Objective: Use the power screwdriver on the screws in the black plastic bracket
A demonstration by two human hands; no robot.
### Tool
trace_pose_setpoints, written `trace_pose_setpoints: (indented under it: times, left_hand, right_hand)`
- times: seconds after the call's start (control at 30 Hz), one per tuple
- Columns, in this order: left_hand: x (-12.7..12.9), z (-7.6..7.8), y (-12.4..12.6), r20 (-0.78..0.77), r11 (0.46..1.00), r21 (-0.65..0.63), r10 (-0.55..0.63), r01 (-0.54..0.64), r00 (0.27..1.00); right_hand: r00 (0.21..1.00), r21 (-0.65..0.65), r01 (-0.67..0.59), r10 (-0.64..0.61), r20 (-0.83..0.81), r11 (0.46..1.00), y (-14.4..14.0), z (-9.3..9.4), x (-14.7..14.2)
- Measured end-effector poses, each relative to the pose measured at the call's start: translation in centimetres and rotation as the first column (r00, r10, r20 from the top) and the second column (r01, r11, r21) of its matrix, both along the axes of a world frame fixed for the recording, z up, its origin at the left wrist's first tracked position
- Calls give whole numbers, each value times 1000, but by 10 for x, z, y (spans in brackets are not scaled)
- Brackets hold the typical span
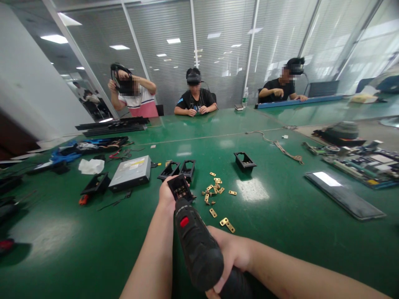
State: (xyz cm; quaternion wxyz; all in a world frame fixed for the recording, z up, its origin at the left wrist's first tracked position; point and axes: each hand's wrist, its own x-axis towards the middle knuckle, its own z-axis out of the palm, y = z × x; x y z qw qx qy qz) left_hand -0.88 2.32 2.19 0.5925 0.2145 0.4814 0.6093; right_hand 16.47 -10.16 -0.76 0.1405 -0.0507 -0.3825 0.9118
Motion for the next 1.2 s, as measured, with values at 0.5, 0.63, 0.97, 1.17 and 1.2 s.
trace_pose_setpoints:
  times: [0.5, 0.63, 0.97, 1.17, 1.2]
  left_hand:
    - [2, 1, 0, -1, 1000, 0, 14, -14, 1000]
    - [2, 0, 1, 20, 1000, 3, 13, -13, 1000]
    - [3, 0, 1, 35, 999, 17, 37, -38, 999]
    - [4, 2, 0, 39, 1000, 2, 26, -27, 999]
    - [4, 3, -1, 37, 1000, -1, 22, -22, 999]
  right_hand:
    - [997, 10, -40, 41, -72, 999, 0, 4, 2]
    - [996, 30, -55, 57, -69, 998, 2, 4, 1]
    - [995, 58, -77, 80, -60, 995, 4, 0, 0]
    - [996, 28, -78, 79, -49, 997, 4, 0, 0]
    - [996, 23, -76, 77, -51, 997, 4, 0, 0]
